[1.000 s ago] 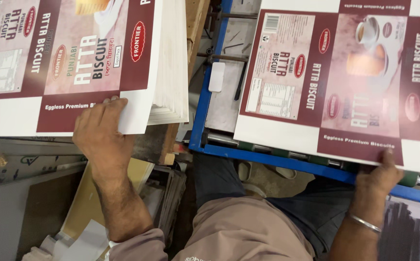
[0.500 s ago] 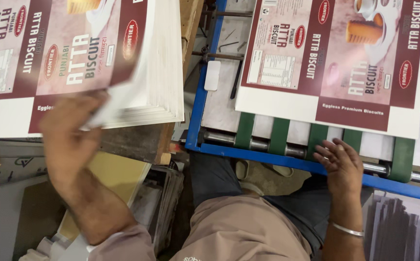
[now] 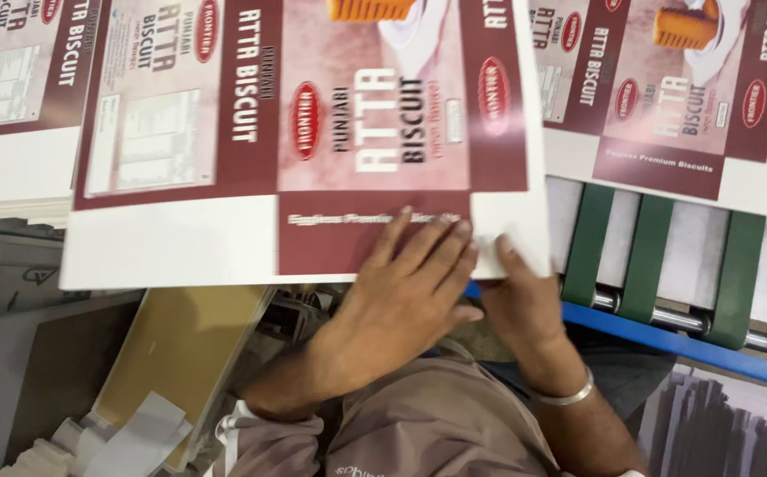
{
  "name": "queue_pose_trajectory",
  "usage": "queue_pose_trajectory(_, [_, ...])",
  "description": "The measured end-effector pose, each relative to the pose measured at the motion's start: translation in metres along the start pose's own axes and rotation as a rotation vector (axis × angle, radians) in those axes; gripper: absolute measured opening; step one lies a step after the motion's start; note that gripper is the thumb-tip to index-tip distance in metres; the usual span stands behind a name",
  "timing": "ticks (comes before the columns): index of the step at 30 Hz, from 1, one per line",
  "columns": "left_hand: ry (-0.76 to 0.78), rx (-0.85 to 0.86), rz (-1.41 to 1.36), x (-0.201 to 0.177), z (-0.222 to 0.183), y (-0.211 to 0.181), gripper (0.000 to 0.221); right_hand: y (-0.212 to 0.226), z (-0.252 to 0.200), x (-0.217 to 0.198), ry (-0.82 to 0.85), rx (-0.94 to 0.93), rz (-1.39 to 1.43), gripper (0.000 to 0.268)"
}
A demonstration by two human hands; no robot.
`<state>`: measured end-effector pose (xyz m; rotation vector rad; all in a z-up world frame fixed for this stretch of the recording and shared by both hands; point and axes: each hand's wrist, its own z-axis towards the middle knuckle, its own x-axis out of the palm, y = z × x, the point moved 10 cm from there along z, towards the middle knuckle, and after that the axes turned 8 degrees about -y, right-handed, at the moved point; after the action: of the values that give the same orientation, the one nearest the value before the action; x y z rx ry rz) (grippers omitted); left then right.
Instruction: The person sits on the floor and repeatedly picks up printed biscuit box sheets from a stack on the left. They feed each sheet into a blue conveyor machine on the right, which transports the sheets through rollers. The person continues this repetitive feeding process throughout the clip.
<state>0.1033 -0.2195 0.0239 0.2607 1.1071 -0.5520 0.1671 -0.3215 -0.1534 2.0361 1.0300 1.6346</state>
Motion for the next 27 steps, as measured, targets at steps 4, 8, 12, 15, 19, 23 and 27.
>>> queue_pose_trajectory(4, [0.068, -0.175, 0.150, -0.022, -0.033, 0.040, 0.065, 0.038, 0.021, -0.080, -0.293, -0.159, -0.040, 0.042])
queue_pose_trajectory(8, [0.007, -0.296, 0.297, -0.058, -0.053, 0.090, 0.064, 0.090, 0.029, -0.184, -0.536, -0.432, -0.145, 0.039])
queue_pose_trajectory(12, [-0.027, -0.283, 0.505, -0.071, -0.050, 0.146, 0.067, 0.119, 0.020, -0.278, -0.626, -0.618, -0.146, 0.033])
queue_pose_trajectory(15, [0.027, -0.344, 0.361, -0.064, -0.052, 0.185, 0.062, 0.137, 0.007, -0.344, -0.811, -0.658, -0.115, 0.033])
queue_pose_trajectory(19, [-0.079, -0.308, 0.339, -0.078, -0.062, 0.197, 0.041, 0.159, -0.014, -0.376, -0.762, -0.769, -0.152, 0.035])
queue_pose_trajectory(23, [-0.286, -0.255, 0.408, -0.089, -0.070, 0.191, 0.018, 0.159, -0.034, -0.389, -0.780, -0.733, -0.149, 0.034])
queue_pose_trajectory(27, [-0.257, -0.259, 0.548, -0.067, -0.077, 0.181, 0.009, 0.151, -0.056, -0.387, -0.709, -0.735, -0.321, 0.041])
